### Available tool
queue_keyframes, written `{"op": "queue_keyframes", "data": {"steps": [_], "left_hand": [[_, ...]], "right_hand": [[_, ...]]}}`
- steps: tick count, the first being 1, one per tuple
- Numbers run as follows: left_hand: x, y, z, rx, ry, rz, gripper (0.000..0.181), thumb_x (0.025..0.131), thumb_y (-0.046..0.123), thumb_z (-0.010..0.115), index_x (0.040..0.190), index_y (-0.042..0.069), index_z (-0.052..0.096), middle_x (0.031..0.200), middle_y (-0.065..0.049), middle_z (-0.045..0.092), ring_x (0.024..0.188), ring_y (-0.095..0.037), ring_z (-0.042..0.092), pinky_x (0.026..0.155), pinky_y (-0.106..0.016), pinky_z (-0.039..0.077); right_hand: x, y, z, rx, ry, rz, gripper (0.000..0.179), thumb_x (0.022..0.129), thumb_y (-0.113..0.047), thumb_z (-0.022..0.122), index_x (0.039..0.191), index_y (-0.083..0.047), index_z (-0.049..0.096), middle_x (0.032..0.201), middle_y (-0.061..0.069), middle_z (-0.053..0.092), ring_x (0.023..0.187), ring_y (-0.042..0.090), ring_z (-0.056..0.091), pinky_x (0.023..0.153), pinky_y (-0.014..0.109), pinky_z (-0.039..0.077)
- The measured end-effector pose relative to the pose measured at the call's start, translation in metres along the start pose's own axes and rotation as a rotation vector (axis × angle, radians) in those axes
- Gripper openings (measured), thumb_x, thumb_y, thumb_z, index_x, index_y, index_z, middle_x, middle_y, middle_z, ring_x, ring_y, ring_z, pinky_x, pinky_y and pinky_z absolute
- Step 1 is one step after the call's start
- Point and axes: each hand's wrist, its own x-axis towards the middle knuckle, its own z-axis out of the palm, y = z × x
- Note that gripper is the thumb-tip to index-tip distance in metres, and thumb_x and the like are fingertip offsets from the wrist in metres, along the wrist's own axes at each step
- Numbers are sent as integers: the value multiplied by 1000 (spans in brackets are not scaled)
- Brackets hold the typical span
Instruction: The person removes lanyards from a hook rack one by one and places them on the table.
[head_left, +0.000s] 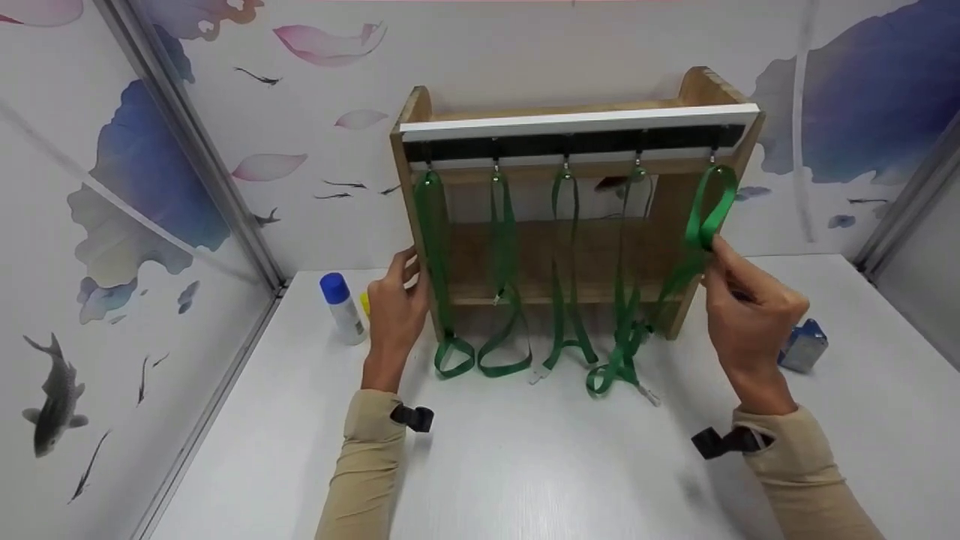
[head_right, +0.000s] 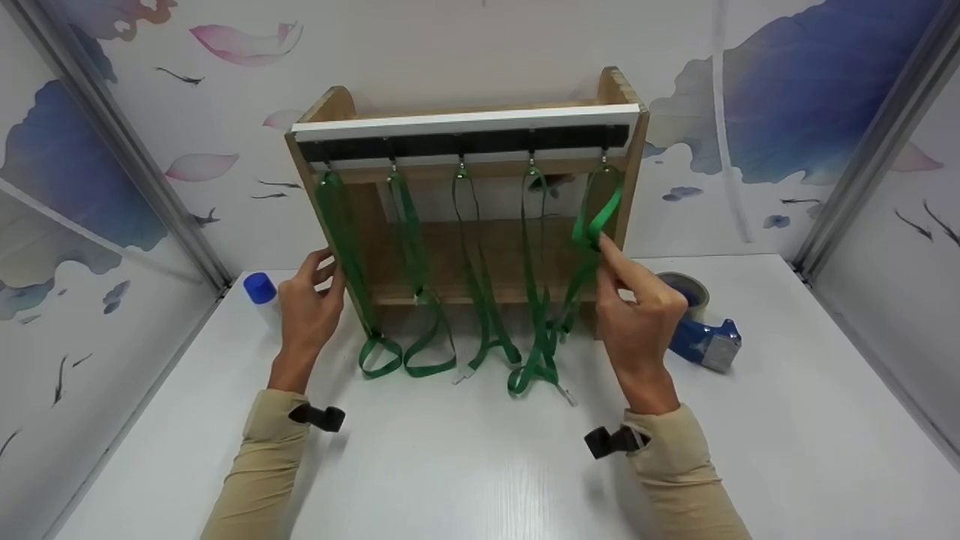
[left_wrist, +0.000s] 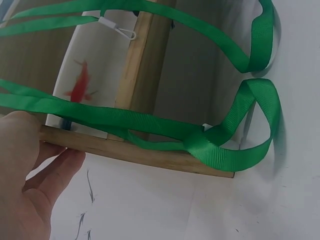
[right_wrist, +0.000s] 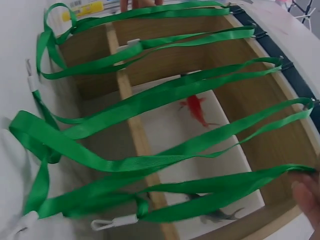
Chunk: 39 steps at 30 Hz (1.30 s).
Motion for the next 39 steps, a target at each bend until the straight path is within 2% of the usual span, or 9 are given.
{"op": "queue_keyframes", "data": {"steps": [3, 5, 9, 15, 19, 26, 31, 35, 39], "left_hand": [[0, 0, 0, -5, -6, 5, 39, 109, 29, 67, 143, 8, 66, 128, -11, 80, 122, -30, 76, 89, -41, 68], [0, -1, 0, -4, -4, 11, 38, 109, 28, 67, 142, 8, 66, 127, -11, 80, 121, -30, 76, 89, -41, 68], [0, -3, 1, -3, 5, 26, 37, 110, 25, 67, 142, 8, 66, 125, -12, 81, 121, -30, 76, 88, -41, 68], [-1, -5, -1, -10, 7, 29, 37, 109, 24, 68, 142, 7, 66, 127, -12, 80, 121, -30, 76, 88, -41, 68], [-1, -4, -1, -10, 8, 22, 38, 109, 25, 67, 143, 7, 66, 128, -11, 79, 122, -30, 76, 88, -41, 68], [0, -2, 0, -17, 9, 18, 38, 109, 25, 68, 143, 7, 66, 130, -11, 79, 122, -30, 76, 87, -41, 68], [-1, -2, 1, -15, 13, 22, 38, 109, 27, 67, 142, 8, 66, 129, -10, 79, 121, -29, 76, 87, -40, 68], [-1, -2, 0, -24, 14, 18, 39, 109, 28, 68, 143, 9, 66, 130, -10, 79, 121, -29, 76, 87, -41, 68], [-2, -3, 0, -19, 19, 14, 39, 109, 27, 68, 143, 9, 66, 132, -10, 78, 121, -28, 76, 86, -41, 68]], "right_hand": [[8, -15, -3, 82, 64, -8, 20, 94, 7, 74, 106, -4, 86, 97, 24, 82, 75, -9, 75, 71, 7, 59], [13, -24, -7, 110, 56, 4, 21, 95, 7, 72, 105, -3, 86, 100, 24, 82, 78, -5, 78, 72, 9, 60], [21, -31, -15, 32, -62, 77, 26, 99, 3, 66, 114, -7, 86, 108, 20, 83, 87, -8, 78, 79, 9, 60], [24, -10, -27, -80, -280, 227, 28, 106, -10, 63, 125, -13, 83, 120, 10, 83, 93, -12, 75, 85, 5, 57], [23, 3, -32, -67, -356, 259, 27, 109, -19, 63, 128, -18, 81, 124, 7, 82, 95, -10, 76, 86, 6, 58], [18, 21, -48, -107, -486, 347, 31, 105, -26, 73, 135, -20, 78, 124, -5, 82, 103, -11, 74, 88, 5, 56], [15, 41, -67, -81, -668, 436, 37, 108, -22, 68, 144, -14, 70, 118, -14, 79, 99, -8, 76, 82, 12, 62], [11, 53, -77, -159, -892, 487, 46, 108, -25, 69, 152, -12, 61, 119, 2, 81, 100, -2, 77, 80, 14, 62], [0, 59, -77, -242, -1112, 528, 42, 106, -23, 72, 144, -8, 62, 123, 18, 79, 105, 21, 80, 82, 19, 64]]}}
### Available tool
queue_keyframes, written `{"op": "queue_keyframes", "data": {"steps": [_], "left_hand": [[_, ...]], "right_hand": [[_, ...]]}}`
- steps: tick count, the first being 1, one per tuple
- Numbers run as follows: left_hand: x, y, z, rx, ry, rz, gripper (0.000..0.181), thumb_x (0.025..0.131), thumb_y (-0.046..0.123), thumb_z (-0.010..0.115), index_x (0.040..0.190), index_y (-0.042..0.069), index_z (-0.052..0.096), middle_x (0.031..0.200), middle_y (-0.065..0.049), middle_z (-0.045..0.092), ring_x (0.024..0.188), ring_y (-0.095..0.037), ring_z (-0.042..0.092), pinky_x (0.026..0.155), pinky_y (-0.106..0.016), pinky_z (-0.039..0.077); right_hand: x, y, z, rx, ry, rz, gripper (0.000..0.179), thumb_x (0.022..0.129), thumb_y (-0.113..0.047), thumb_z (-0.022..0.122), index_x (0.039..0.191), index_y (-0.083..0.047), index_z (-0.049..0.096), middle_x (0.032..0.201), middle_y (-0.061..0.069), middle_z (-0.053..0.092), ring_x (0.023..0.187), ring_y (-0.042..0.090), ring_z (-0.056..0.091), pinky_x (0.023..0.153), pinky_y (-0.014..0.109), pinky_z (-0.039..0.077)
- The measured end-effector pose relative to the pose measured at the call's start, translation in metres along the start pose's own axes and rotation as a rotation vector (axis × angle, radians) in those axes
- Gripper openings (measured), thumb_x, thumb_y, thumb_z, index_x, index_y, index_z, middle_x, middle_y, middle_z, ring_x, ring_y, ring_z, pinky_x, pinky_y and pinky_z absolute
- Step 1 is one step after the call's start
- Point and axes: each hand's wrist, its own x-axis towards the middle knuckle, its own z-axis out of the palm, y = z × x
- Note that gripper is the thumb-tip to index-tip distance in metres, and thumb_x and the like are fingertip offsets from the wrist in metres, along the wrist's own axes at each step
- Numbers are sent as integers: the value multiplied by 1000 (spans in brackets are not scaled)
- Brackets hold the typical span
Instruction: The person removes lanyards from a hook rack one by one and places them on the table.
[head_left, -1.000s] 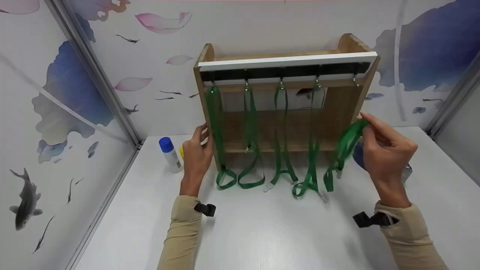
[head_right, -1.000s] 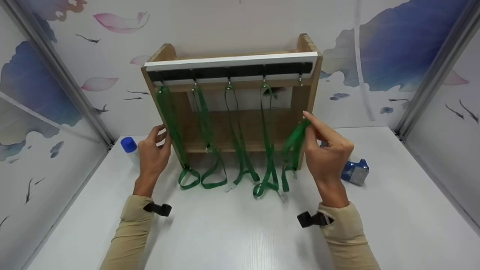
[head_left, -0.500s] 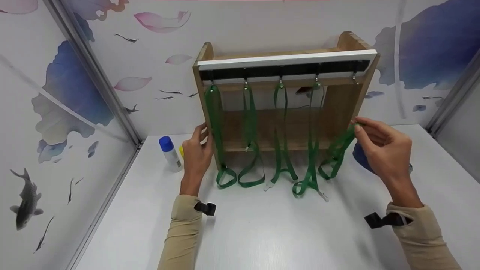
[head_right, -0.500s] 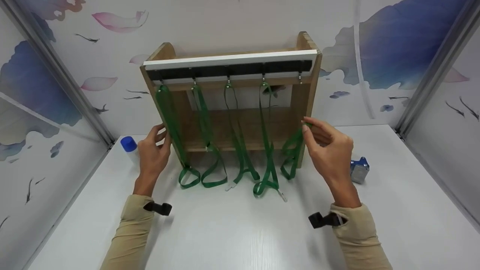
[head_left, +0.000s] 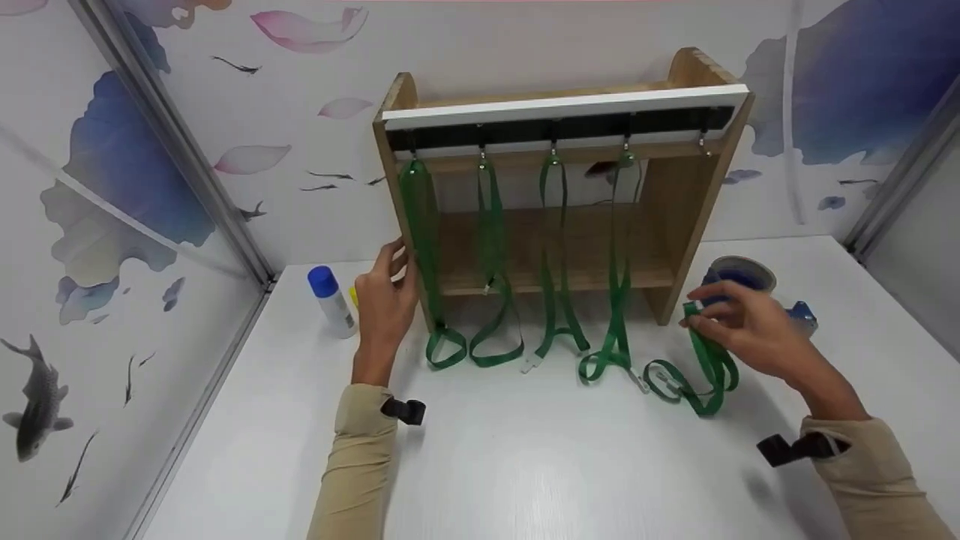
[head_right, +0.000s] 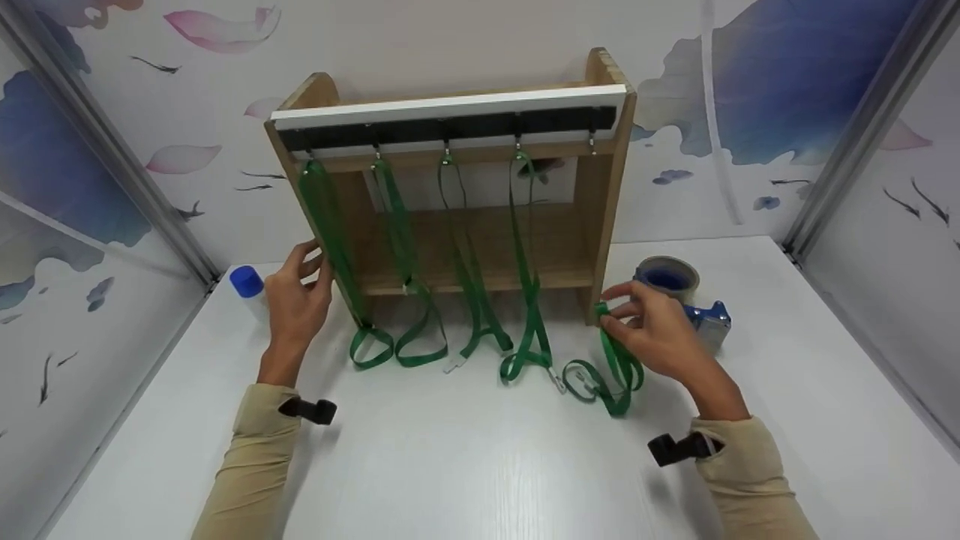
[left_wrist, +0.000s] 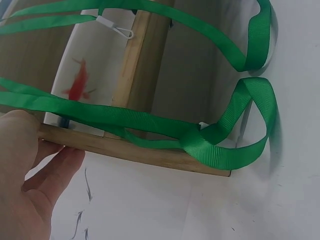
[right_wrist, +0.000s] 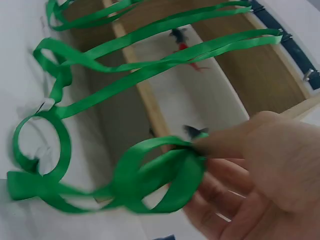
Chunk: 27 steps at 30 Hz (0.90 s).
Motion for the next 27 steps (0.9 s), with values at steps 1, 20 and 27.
{"op": "queue_keyframes", "data": {"steps": [1, 20, 27], "left_hand": [[0, 0, 0, 2, 2, -2, 39, 109, 27, 68, 143, 9, 66, 132, -10, 78, 121, -28, 76, 86, -41, 68], [1, 3, 0, -11, -10, -23, 39, 109, 30, 67, 143, 11, 66, 133, -10, 77, 122, -29, 76, 87, -43, 69], [0, 0, 1, -23, -4, -19, 39, 109, 30, 67, 144, 11, 66, 133, -11, 78, 121, -30, 76, 86, -43, 68]], "right_hand": [[1, 0, 4, -19, -35, 3, 38, 105, -21, 73, 139, -6, 65, 122, 20, 79, 106, 27, 81, 83, 22, 65], [-24, 6, 38, -209, -228, -194, 14, 91, -20, 89, 105, -22, 86, 135, 22, 73, 127, 45, 69, 102, 66, 60], [-36, 8, 50, -357, -148, -123, 16, 86, -9, 89, 99, -18, 86, 115, 9, 80, 110, 33, 75, 97, 64, 62]]}}
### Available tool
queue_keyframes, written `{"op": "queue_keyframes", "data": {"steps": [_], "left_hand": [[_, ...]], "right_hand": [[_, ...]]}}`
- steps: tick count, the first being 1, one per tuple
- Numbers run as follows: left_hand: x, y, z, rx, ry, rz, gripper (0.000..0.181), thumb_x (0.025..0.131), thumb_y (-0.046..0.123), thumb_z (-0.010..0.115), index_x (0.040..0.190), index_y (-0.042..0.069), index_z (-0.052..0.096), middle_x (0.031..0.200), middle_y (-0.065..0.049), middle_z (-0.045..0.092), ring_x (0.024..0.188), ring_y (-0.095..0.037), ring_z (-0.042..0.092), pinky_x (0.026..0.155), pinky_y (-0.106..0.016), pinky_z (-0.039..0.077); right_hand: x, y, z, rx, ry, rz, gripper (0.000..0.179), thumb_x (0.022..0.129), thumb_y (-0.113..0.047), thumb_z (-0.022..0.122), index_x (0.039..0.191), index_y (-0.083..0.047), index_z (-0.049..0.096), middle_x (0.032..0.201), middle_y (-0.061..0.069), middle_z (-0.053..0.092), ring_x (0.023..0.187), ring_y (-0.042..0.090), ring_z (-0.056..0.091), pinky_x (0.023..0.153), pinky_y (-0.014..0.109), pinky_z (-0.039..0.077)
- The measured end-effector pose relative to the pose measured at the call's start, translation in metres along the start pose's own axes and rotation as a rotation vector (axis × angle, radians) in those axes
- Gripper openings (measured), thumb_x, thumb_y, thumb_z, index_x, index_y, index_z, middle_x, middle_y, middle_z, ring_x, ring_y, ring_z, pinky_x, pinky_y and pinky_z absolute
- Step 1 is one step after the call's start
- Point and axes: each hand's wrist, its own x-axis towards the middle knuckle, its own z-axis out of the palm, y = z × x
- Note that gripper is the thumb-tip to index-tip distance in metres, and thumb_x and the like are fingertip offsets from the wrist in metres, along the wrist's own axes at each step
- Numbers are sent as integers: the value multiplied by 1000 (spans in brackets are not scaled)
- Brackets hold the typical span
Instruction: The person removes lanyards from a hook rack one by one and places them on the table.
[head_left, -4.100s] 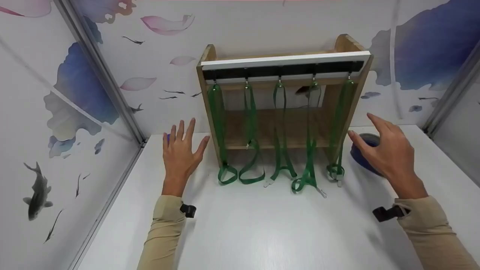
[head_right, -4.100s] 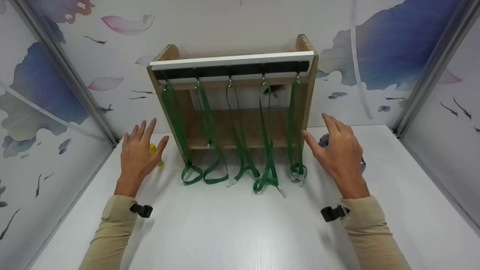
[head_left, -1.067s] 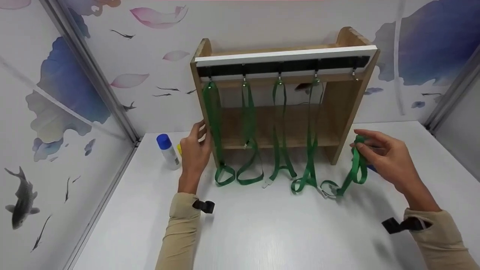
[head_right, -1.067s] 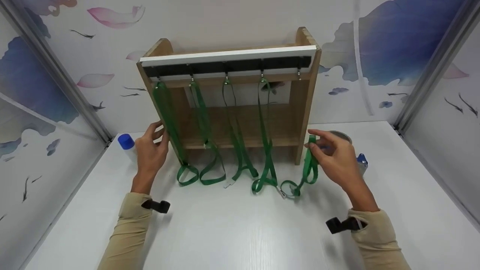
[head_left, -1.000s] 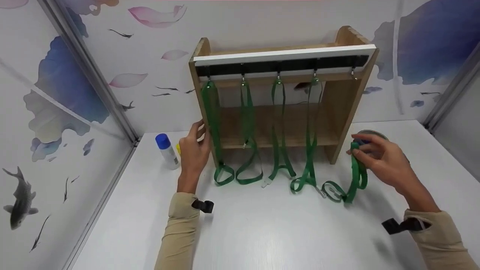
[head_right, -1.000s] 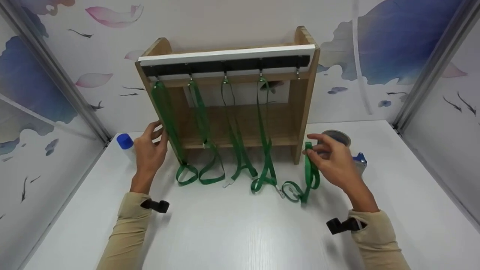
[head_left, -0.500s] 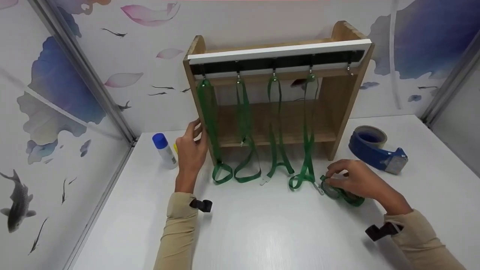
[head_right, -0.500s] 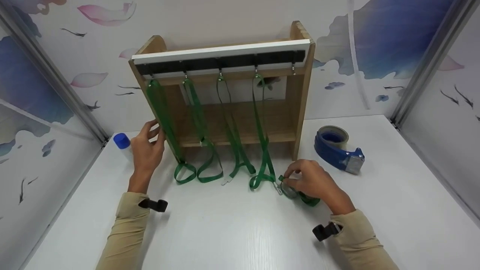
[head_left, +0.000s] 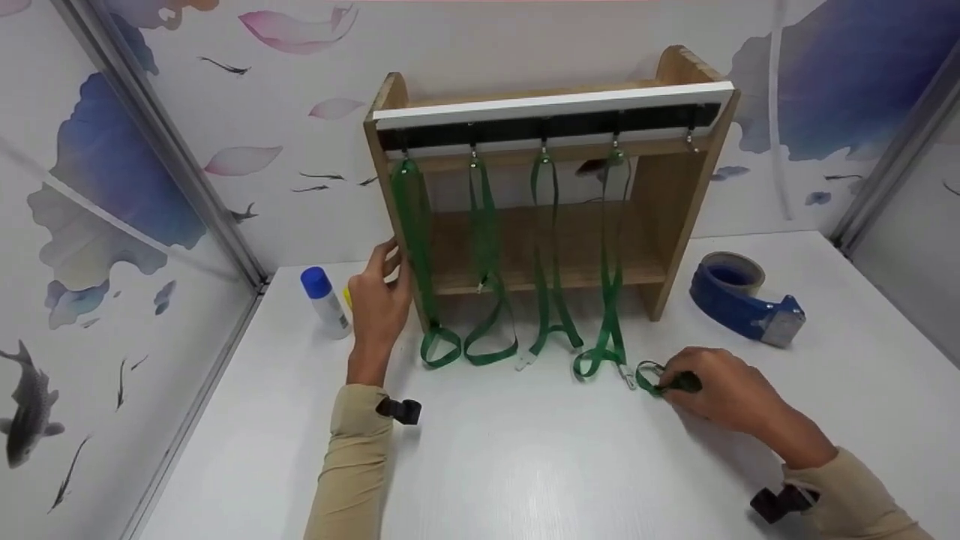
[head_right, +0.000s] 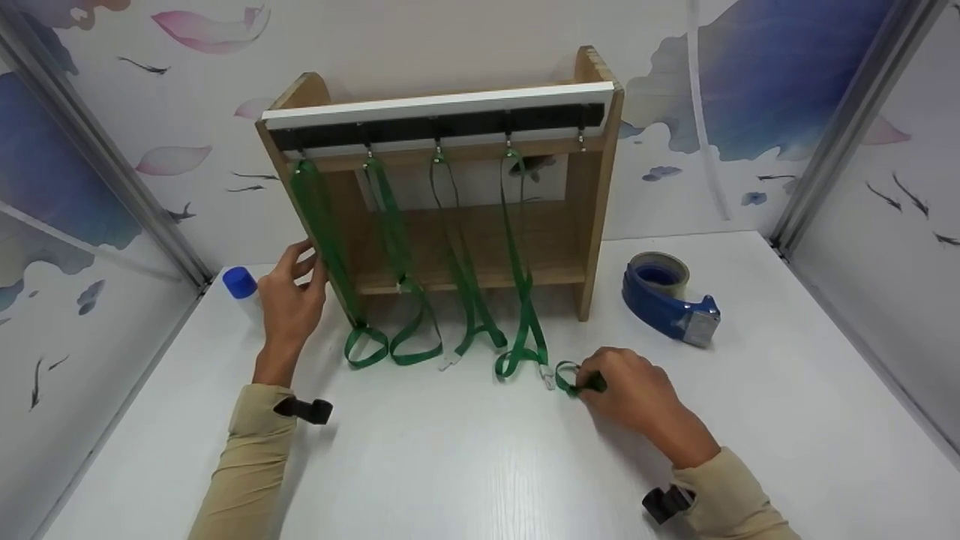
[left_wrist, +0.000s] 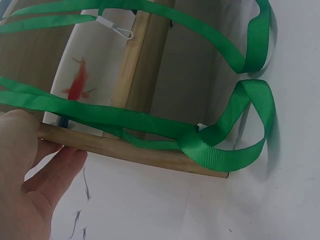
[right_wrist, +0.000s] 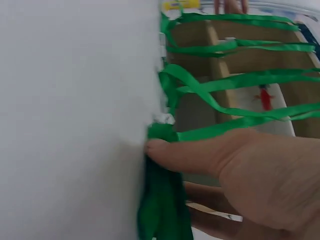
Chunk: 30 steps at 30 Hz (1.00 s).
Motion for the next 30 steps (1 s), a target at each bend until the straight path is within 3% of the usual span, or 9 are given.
{"op": "queue_keyframes", "data": {"steps": [5, 11, 16, 20, 23, 25, 28, 30], "left_hand": [[0, -1, -1, -2, 1, 6, 41, 109, 32, 67, 145, 11, 65, 136, -9, 76, 122, -29, 76, 86, -42, 69], [-1, -1, 0, 6, 0, -6, 41, 109, 33, 67, 145, 13, 66, 134, -8, 77, 123, -28, 76, 87, -42, 68], [-1, 0, 1, 6, 8, 5, 41, 109, 32, 67, 145, 12, 66, 130, -9, 79, 121, -29, 76, 85, -42, 69], [-2, 1, 2, 12, 5, 1, 41, 109, 32, 68, 144, 11, 66, 130, -10, 79, 120, -29, 77, 85, -42, 69], [-1, 1, 1, 9, -5, -1, 41, 109, 31, 68, 144, 11, 66, 129, -10, 80, 121, -28, 77, 85, -42, 69], [-1, 0, 1, 5, -6, 1, 40, 109, 30, 68, 144, 10, 66, 127, -10, 80, 121, -29, 77, 85, -42, 69], [0, -1, 0, 8, -3, 5, 40, 109, 29, 68, 144, 10, 66, 126, -10, 80, 121, -29, 77, 85, -42, 69], [0, -2, 0, 8, -1, 7, 40, 109, 29, 68, 144, 9, 66, 127, -10, 80, 120, -29, 77, 85, -42, 69]], "right_hand": [[8, 14, 0, -65, 95, 130, 15, 88, -8, 87, 103, -8, 85, 110, 20, 81, 98, 35, 75, 89, 66, 64], [26, 39, -3, -20, 189, 231, 37, 92, -10, 84, 125, 5, 73, 115, 34, 76, 83, 33, 73, 77, 58, 67], [42, 44, -3, -60, 268, 298, 54, 95, -13, 80, 140, 9, 61, 126, 40, 70, 90, 43, 73, 82, 66, 63], [47, 38, -5, -75, 247, 333, 62, 96, -19, 79, 145, 10, 55, 131, 41, 66, 103, 53, 73, 90, 73, 60], [46, 29, -9, -83, 230, 340, 67, 96, -24, 79, 147, 10, 54, 136, 40, 64, 114, 56, 69, 95, 75, 58], [45, 19, -13, -87, 267, 322, 64, 97, -26, 80, 145, 9, 57, 135, 39, 66, 116, 56, 69, 94, 74, 58], [45, -1, -19, -68, 421, 237, 46, 97, -21, 79, 133, 7, 69, 121, 33, 74, 102, 49, 74, 80, 64, 63], [48, -18, -22, -17, 543, 146, 31, 99, -16, 77, 123, 4, 75, 110, 27, 79, 89, 42, 76, 70, 47, 65]]}}
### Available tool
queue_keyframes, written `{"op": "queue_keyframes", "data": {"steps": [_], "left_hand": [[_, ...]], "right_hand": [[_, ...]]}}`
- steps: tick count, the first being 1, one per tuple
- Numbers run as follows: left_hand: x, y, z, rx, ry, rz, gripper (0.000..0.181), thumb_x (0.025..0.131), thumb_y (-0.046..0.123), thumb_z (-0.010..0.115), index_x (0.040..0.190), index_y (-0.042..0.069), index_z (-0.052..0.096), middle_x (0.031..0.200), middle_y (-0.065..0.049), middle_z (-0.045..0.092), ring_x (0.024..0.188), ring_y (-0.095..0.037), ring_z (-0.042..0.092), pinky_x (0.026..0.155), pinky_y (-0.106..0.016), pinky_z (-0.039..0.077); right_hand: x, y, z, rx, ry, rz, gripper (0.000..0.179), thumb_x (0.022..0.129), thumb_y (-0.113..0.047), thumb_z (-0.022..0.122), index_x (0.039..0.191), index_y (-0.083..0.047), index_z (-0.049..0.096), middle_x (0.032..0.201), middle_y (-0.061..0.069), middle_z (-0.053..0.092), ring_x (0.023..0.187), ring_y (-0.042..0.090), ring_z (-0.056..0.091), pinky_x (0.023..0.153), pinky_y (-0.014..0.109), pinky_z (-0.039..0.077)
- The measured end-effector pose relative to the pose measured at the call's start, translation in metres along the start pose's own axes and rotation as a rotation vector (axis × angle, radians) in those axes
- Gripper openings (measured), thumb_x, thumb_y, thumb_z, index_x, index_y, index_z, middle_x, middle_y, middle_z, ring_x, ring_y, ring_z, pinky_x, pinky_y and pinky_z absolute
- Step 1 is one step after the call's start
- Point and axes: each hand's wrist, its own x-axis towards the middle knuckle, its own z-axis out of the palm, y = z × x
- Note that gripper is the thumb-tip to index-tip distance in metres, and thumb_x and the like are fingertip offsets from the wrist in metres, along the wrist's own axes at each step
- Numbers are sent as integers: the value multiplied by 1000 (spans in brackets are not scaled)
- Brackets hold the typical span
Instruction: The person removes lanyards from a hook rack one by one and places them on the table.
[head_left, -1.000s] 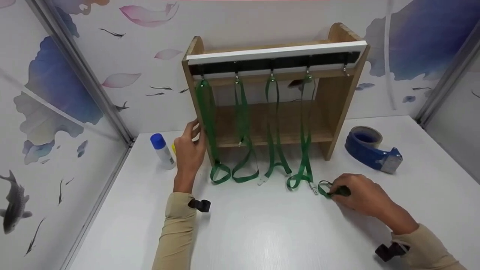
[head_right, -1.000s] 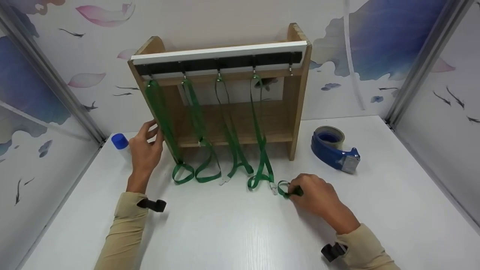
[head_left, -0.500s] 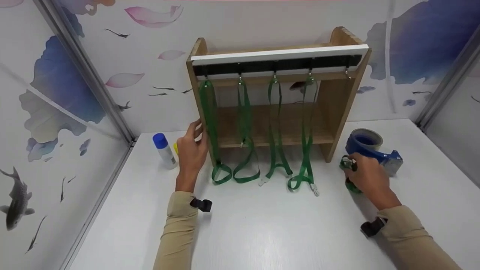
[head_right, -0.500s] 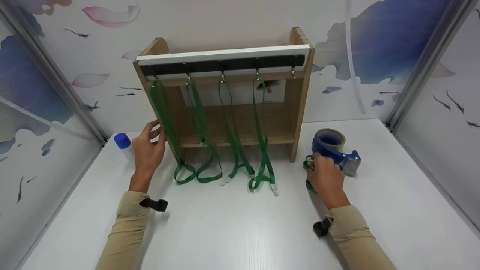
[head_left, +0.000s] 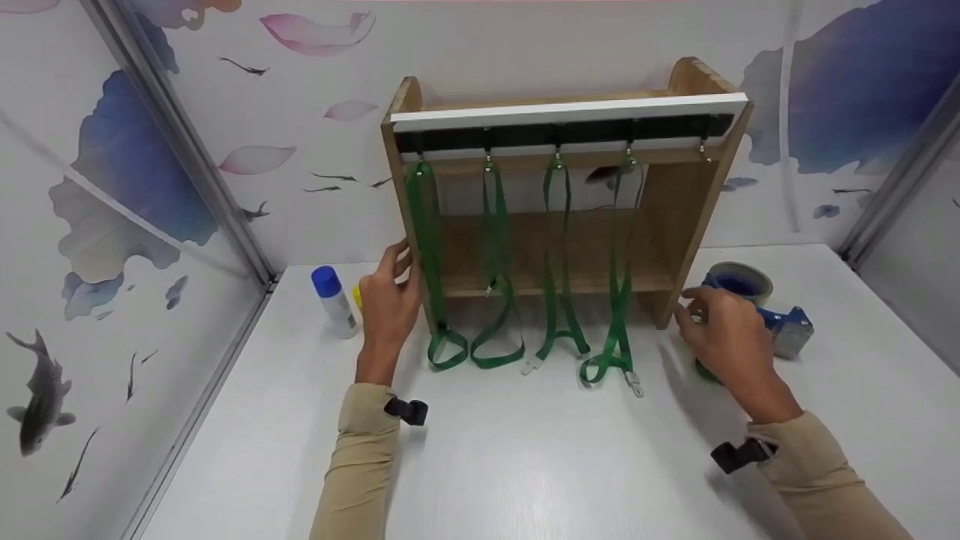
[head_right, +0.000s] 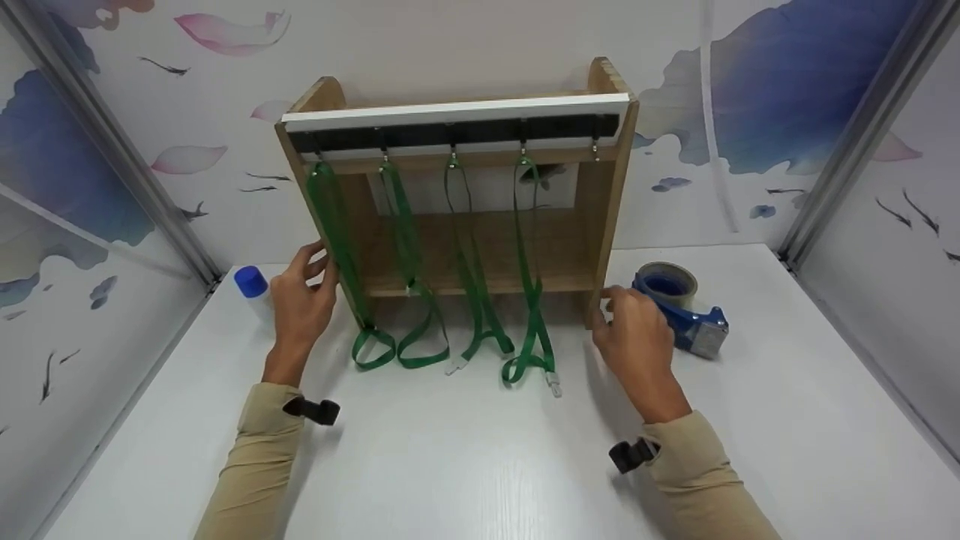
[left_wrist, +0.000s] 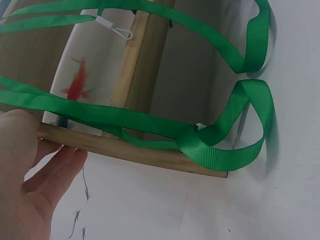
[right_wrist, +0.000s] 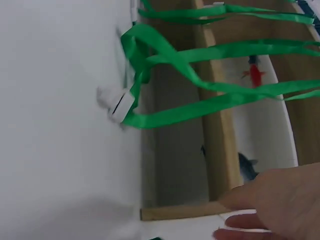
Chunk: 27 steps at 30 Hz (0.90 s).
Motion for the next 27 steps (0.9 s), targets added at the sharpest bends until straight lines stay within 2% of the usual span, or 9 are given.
{"op": "queue_keyframes", "data": {"steps": [2, 4, 7, 8, 10, 12, 15, 21, 27], "left_hand": [[0, -1, 0, 7, 2, -2, 40, 109, 29, 68, 144, 10, 66, 129, -10, 79, 120, -28, 77, 85, -41, 69], [0, -1, -1, 11, 4, -3, 40, 109, 29, 68, 144, 10, 66, 131, -11, 78, 121, -28, 77, 85, -42, 69], [0, -1, -1, 13, 7, -8, 40, 109, 30, 68, 144, 11, 66, 132, -10, 78, 121, -29, 77, 85, -42, 69], [0, -2, -1, 12, 7, -8, 40, 109, 30, 68, 144, 11, 66, 131, -10, 78, 120, -29, 77, 85, -42, 69], [-1, -2, -1, 7, 7, -9, 41, 109, 31, 68, 144, 11, 66, 130, -10, 79, 120, -30, 77, 85, -42, 69], [-1, -2, -1, 5, 7, -9, 41, 109, 31, 68, 144, 11, 66, 129, -10, 79, 119, -31, 77, 85, -43, 69], [-1, -2, -1, 12, 10, -8, 41, 109, 31, 67, 144, 11, 66, 129, -10, 80, 119, -31, 77, 85, -42, 69], [-1, 0, 0, 20, 12, -14, 42, 109, 32, 68, 145, 12, 66, 133, -9, 78, 120, -29, 77, 85, -41, 69], [0, -1, 1, 9, 11, -3, 41, 109, 32, 68, 144, 12, 66, 132, -9, 78, 120, -28, 77, 85, -41, 69]], "right_hand": [[2, -17, 0, 99, 90, -54, 24, 102, -15, 75, 121, -1, 78, 107, 21, 80, 85, 34, 75, 68, 26, 61], [5, -33, 3, 191, 153, -93, 25, 103, -19, 75, 123, -4, 78, 111, 17, 81, 85, 29, 75, 71, 10, 53], [10, -54, 10, 270, 214, -98, 36, 103, -30, 76, 131, -7, 76, 114, 14, 80, 86, 27, 76, 74, 0, 46], [11, -60, 13, 278, 229, -96, 40, 102, -33, 78, 133, -7, 75, 114, 15, 80, 86, 27, 77, 75, 0, 47], [14, -71, 19, 287, 255, -86, 47, 99, -35, 81, 134, -5, 74, 112, 17, 79, 86, 30, 78, 77, 11, 59], [16, -79, 25, 286, 266, -74, 51, 98, -36, 83, 135, -2, 73, 113, 20, 79, 89, 33, 80, 80, 27, 67], [19, -89, 34, 285, 276, -61, 53, 97, -34, 84, 135, 2, 72, 114, 23, 78, 93, 38, 81, 83, 51, 69], [25, -97, 46, 285, 307, -59, 35, 100, -21, 80, 125, 4, 75, 116, 25, 79, 100, 41, 81, 87, 53, 68], [25, -94, 47, 294, 373, -81, 22, 103, -13, 75, 120, 1, 80, 107, 21, 82, 94, 37, 82, 84, 49, 69]]}}
